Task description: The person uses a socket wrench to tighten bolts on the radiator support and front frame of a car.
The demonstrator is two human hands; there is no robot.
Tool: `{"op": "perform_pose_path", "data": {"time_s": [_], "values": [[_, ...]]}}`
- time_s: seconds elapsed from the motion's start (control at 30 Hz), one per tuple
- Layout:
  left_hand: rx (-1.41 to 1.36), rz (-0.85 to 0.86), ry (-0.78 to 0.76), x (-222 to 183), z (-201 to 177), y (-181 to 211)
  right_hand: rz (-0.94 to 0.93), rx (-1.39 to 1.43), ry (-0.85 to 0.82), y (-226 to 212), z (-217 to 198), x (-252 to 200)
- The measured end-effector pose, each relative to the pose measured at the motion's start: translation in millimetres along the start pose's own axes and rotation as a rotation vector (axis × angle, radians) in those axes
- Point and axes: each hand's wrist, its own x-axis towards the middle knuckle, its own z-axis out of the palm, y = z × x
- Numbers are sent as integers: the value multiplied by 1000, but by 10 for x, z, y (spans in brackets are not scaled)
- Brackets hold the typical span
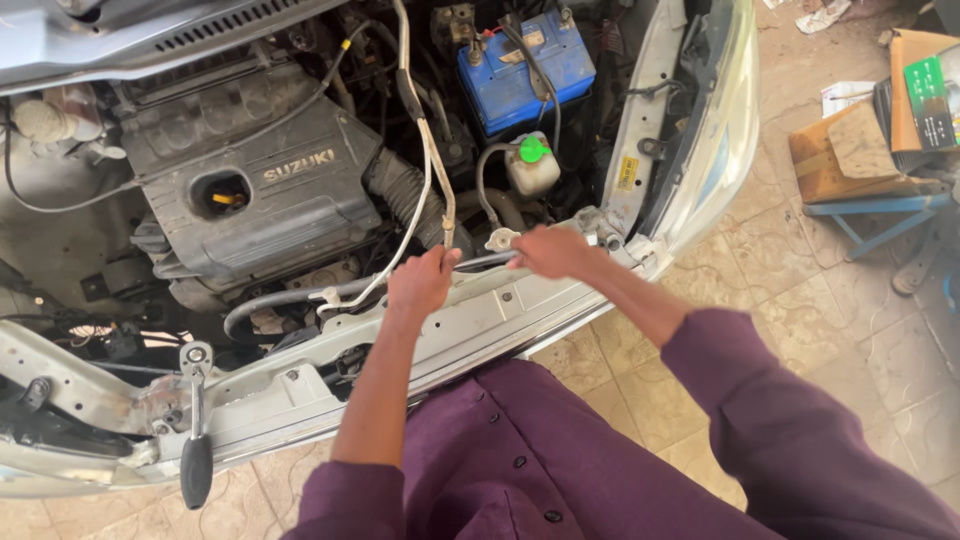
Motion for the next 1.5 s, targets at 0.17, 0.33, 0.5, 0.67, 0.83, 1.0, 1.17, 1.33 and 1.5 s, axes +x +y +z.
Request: {"op": "perform_pose_path", "data": {"time_s": [0.17,0.33,0.5,0.67,0.83,1.0,1.17,1.33,1.5], "values": [[141,127,-121,153,-101,-50,15,303,80,-80,774,-254],[233,158,-213,160,-103,7,134,509,131,-341,1038,-454],[330,171,-278,219,-79,52,225,637,95,-505,1024,-597],[343,177,-274,186,-33,2,203,600,175,-569,1134,-595],[313,209,-236,127,53,-105,214,581,207,-610,1379,-557],[263,271,-98,21,156,-199,212,504,209,-494,1556,-443],[145,124,-114,3,264,-167,176,421,155,-146,1278,-342],[81,43,-84,83,290,-155,220,303,127,-127,658,-327],[75,26,-35,121,366,-143,129,228,104,-60,473,-282]]}}
